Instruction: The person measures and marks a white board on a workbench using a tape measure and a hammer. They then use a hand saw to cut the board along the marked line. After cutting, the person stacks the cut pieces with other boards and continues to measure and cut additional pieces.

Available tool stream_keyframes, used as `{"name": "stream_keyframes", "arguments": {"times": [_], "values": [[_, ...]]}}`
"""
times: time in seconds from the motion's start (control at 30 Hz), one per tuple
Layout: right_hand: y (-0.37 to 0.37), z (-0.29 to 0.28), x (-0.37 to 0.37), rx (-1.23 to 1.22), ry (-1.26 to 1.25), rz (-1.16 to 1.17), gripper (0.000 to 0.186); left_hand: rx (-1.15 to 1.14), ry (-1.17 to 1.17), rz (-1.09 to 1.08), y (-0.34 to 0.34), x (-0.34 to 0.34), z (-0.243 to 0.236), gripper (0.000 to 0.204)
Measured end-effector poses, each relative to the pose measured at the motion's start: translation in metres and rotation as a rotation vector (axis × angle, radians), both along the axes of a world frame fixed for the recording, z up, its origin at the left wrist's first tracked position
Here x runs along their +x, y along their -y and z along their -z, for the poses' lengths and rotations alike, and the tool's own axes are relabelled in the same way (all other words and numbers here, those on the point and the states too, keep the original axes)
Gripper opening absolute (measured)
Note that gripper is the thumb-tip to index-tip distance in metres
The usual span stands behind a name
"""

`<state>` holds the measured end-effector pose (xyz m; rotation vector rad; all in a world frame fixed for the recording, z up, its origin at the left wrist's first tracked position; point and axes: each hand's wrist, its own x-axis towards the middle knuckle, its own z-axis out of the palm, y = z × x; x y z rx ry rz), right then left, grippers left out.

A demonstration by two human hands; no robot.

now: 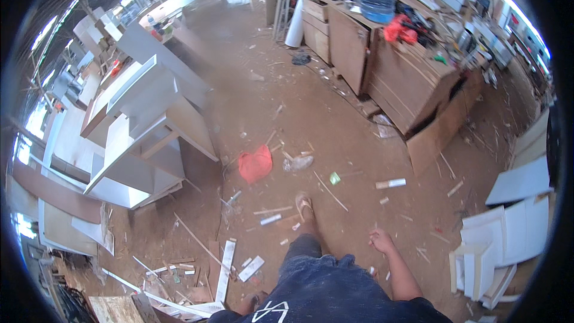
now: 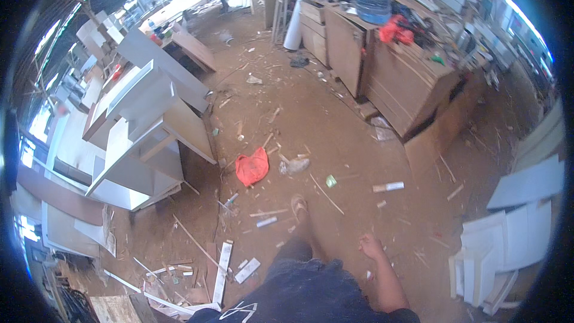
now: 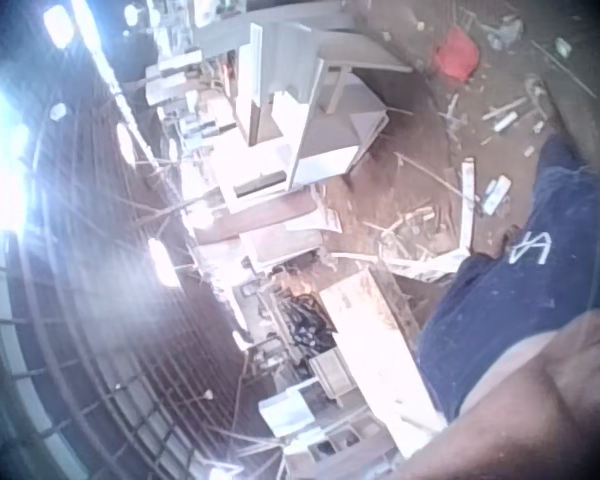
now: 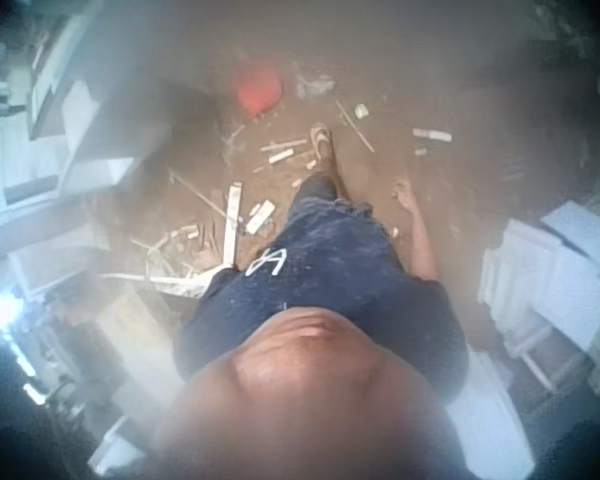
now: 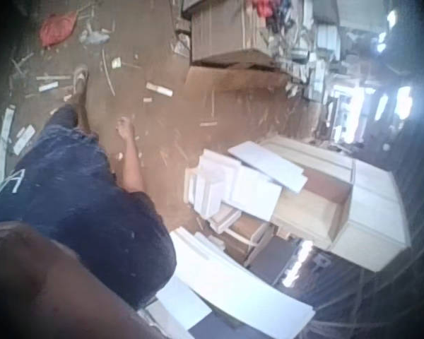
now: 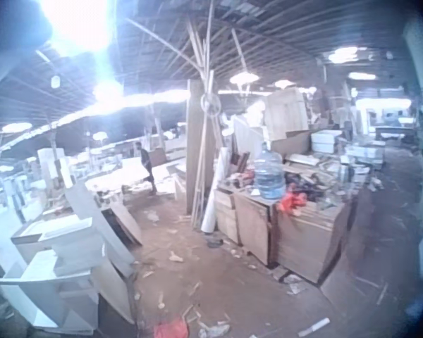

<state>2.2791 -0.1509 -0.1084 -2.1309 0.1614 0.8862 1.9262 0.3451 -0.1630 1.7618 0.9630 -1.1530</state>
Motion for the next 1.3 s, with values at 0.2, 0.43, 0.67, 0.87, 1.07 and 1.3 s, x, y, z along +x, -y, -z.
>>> {"name": "stream_keyframes", "arguments": {"times": [0.2,0.43,0.67,0.87,1.07,1.3], "values": [[-0.07,0.01,0.163,-0.064,0.042,-0.411,0.029,0.103,0.274,0.2,-0.149,0.263,0.056,0.032],[-0.149,-0.069,0.433,-0.009,0.204,0.067,0.021,0.13,0.848,-0.209,-0.237,0.703,-0.119,0.038],[-0.208,-0.103,0.815,-0.057,0.638,0.224,0.054,0.037,0.768,-0.252,-0.282,0.849,-0.091,0.044],[-0.215,-0.085,1.12,-0.479,0.936,0.255,0.06,0.155,0.162,0.398,-0.314,0.804,-0.059,0.029],[-0.306,-0.056,1.141,-0.806,0.484,0.334,0.073,0.184,0.217,-0.441,-0.289,0.923,-0.137,0.03],[-0.464,-0.096,1.079,0.319,0.063,0.067,0.077,0.133,0.827,0.205,-0.275,1.429,-0.115,0.061]]}}
